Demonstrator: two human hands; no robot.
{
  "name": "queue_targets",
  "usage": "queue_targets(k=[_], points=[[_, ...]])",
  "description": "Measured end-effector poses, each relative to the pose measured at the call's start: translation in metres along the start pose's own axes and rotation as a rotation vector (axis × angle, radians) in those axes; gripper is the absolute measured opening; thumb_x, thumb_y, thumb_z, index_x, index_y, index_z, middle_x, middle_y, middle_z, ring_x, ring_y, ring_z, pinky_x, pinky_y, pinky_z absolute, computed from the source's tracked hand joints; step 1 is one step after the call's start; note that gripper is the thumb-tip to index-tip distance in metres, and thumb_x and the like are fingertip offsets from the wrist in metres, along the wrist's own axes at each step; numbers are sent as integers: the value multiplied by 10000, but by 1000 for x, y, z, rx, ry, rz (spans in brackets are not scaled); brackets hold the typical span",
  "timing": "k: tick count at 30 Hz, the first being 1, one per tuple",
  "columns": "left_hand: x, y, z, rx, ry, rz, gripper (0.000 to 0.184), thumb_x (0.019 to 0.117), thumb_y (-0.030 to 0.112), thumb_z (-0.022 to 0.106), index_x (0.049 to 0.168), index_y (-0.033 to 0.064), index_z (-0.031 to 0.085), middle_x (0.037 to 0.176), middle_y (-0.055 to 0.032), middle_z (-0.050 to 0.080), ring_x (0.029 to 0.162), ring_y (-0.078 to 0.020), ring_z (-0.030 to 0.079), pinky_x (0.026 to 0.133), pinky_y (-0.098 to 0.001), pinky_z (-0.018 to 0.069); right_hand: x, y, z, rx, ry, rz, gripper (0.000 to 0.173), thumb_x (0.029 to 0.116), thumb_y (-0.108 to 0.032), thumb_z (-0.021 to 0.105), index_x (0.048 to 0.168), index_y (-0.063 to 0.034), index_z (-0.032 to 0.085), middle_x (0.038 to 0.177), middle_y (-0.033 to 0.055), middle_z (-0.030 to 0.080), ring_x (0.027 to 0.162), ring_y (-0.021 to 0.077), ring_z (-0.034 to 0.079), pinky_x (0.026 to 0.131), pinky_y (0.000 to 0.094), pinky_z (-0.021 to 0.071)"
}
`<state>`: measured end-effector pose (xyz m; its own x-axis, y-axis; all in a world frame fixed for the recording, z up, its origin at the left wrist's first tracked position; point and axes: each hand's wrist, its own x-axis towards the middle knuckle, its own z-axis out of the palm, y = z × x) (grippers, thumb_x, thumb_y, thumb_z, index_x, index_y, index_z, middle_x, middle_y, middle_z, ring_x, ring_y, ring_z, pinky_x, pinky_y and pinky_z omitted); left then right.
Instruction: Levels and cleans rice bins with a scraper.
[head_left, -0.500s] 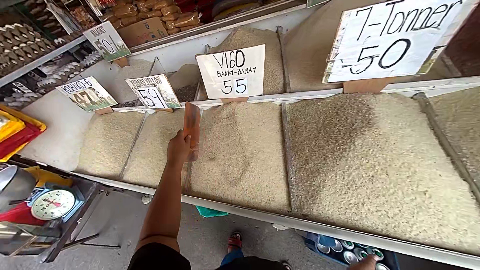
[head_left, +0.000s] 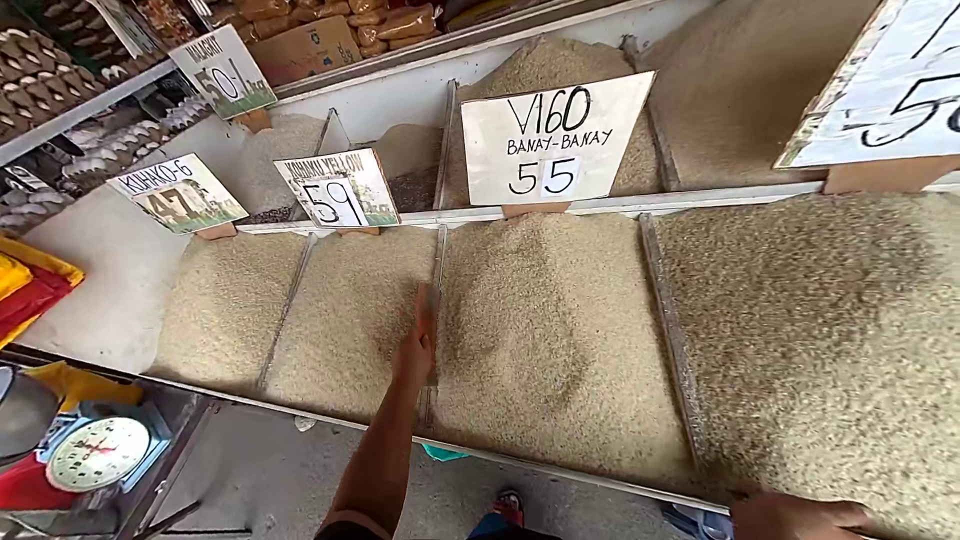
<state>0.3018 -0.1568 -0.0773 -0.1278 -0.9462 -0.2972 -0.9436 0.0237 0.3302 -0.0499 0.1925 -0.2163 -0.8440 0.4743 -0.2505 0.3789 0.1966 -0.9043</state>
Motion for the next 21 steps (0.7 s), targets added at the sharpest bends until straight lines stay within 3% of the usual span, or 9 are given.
queue_targets(k=[2, 6, 9, 13, 15, 19, 21], points=[[29, 19, -3, 11, 6, 14, 452, 1105, 315, 420, 1482, 80, 502, 1297, -193, 673, 1191, -348, 672, 1001, -557, 535, -1, -2, -1, -17, 24, 7, 679, 1105, -434, 287, 1594, 35, 252, 1583, 228, 411, 1483, 292, 401, 1204, 438, 353], [80, 48, -10, 61, 14, 64, 425, 1098, 305, 441, 1433, 63, 540, 1307, -188, 670, 1217, -339, 660, 1017, -544, 525, 0, -3, 4, -10, 69, 36, 710, 1096, -461, 307, 1597, 35, 230, 1596, 243, 381, 1493, 303, 385, 1211, 434, 340], [94, 61, -12, 96, -1, 99, 407, 1074, 263, 487, 1419, 64, 570, 1302, -202, 671, 1226, -361, 648, 1024, -573, 510, 5, 2, 7, 8, 99, 32, 713, 1093, -456, 331, 1596, 38, 224, 1588, 248, 387, 1485, 292, 396, 1207, 409, 347], [60, 118, -20, 209, 19, 140, 348, 1020, 165, 525, 1336, 35, 593, 1199, -226, 693, 1132, -393, 681, 926, -597, 544, -3, -8, 5, 5, 81, 49, 720, 1096, -423, 352, 1608, 46, 161, 1623, 260, 319, 1517, 301, 344, 1235, 393, 301], [37, 152, -22, 242, 39, 163, 373, 1002, 140, 525, 1350, 22, 590, 1192, -243, 695, 1117, -415, 686, 900, -616, 553, -5, -12, 2, 16, 71, 57, 727, 1095, -420, 360, 1609, 47, 146, 1632, 263, 295, 1526, 302, 325, 1242, 390, 287], [-3, 213, -33, 266, 51, 241, 303, 996, 134, 542, 1262, 11, 621, 1144, -220, 706, 1085, -383, 701, 863, -584, 572, -5, -12, 2, 18, 64, 60, 737, 1090, -417, 370, 1613, 47, 135, 1640, 266, 277, 1536, 305, 305, 1249, 388, 272], [-14, 228, -38, 246, 62, 280, 324, 1007, 137, 524, 1302, 35, 609, 1146, -207, 710, 1083, -373, 704, 856, -580, 574, -6, -13, 1, 25, 65, 50, 725, 1092, -398, 366, 1610, 53, 134, 1642, 265, 271, 1541, 302, 294, 1254, 380, 260]])
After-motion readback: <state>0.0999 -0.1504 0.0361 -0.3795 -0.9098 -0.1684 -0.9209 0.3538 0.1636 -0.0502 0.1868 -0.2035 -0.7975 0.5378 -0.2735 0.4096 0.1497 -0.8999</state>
